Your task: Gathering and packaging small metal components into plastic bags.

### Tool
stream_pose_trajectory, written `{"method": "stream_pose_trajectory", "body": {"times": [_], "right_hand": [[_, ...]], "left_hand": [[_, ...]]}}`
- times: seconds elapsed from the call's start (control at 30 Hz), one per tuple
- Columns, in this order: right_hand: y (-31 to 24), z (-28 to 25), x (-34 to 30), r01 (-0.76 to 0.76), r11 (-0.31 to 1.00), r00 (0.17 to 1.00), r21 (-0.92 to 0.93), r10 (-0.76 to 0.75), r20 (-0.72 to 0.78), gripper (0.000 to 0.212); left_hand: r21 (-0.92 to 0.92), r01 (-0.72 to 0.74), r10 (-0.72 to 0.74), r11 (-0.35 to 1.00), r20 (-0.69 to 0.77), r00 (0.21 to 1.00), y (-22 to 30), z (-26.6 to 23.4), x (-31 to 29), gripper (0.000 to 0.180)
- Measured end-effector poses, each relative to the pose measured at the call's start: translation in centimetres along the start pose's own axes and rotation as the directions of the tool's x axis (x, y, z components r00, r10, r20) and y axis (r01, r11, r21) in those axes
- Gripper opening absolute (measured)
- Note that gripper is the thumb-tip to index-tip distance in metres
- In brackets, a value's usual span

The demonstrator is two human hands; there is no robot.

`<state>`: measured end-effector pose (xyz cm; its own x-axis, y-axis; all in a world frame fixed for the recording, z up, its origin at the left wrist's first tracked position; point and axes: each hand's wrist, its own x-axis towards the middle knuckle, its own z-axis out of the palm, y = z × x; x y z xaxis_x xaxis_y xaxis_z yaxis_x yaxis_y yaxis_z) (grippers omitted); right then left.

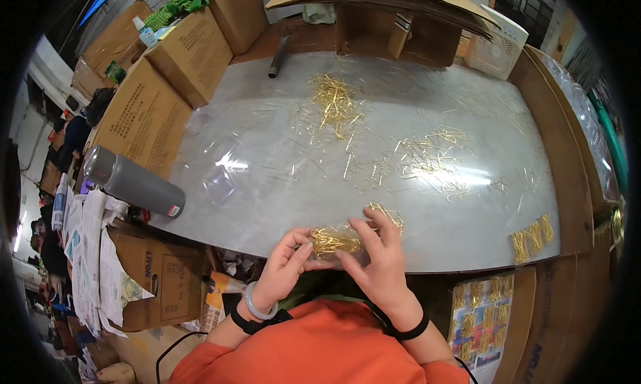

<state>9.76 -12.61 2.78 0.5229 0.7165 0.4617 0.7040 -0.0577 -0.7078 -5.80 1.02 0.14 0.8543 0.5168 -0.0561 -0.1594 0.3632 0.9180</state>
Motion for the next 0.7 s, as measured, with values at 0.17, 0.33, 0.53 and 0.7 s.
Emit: {"method": "stream_pose_trajectory", "body": {"times": [0.17, 0.33, 0.53, 0.7], "right_hand": [[0.4, -0.4, -0.7, -0.07, 0.983, 0.997, 0.173, 0.064, 0.037, 0.041], [-0.3, 0.0, -1.8, -0.003, 0.999, 0.997, 0.038, 0.0, 0.074, 0.039], [-1.4, 0.6, -2.0, 0.223, 0.93, 0.974, -0.292, -0.205, 0.093, 0.035], [-0.9, 0.7, -2.1, 0.324, 0.889, 0.945, -0.325, -0.288, 0.155, 0.038]], "left_hand": [[-0.189, 0.102, -0.092, 0.977, 0.064, 0.994, 1.1, 0.5, 0.0, 0.023], [-0.383, 0.133, -0.103, 0.914, 0.097, 0.99, 1.5, 2.2, 0.2, 0.041], [-0.324, 0.176, -0.14, 0.93, 0.13, 0.982, 0.2, 1.9, 0.4, 0.043], [-0.186, 0.201, -0.196, 0.962, 0.041, 0.98, -0.1, 2.1, 0.5, 0.036]]}}
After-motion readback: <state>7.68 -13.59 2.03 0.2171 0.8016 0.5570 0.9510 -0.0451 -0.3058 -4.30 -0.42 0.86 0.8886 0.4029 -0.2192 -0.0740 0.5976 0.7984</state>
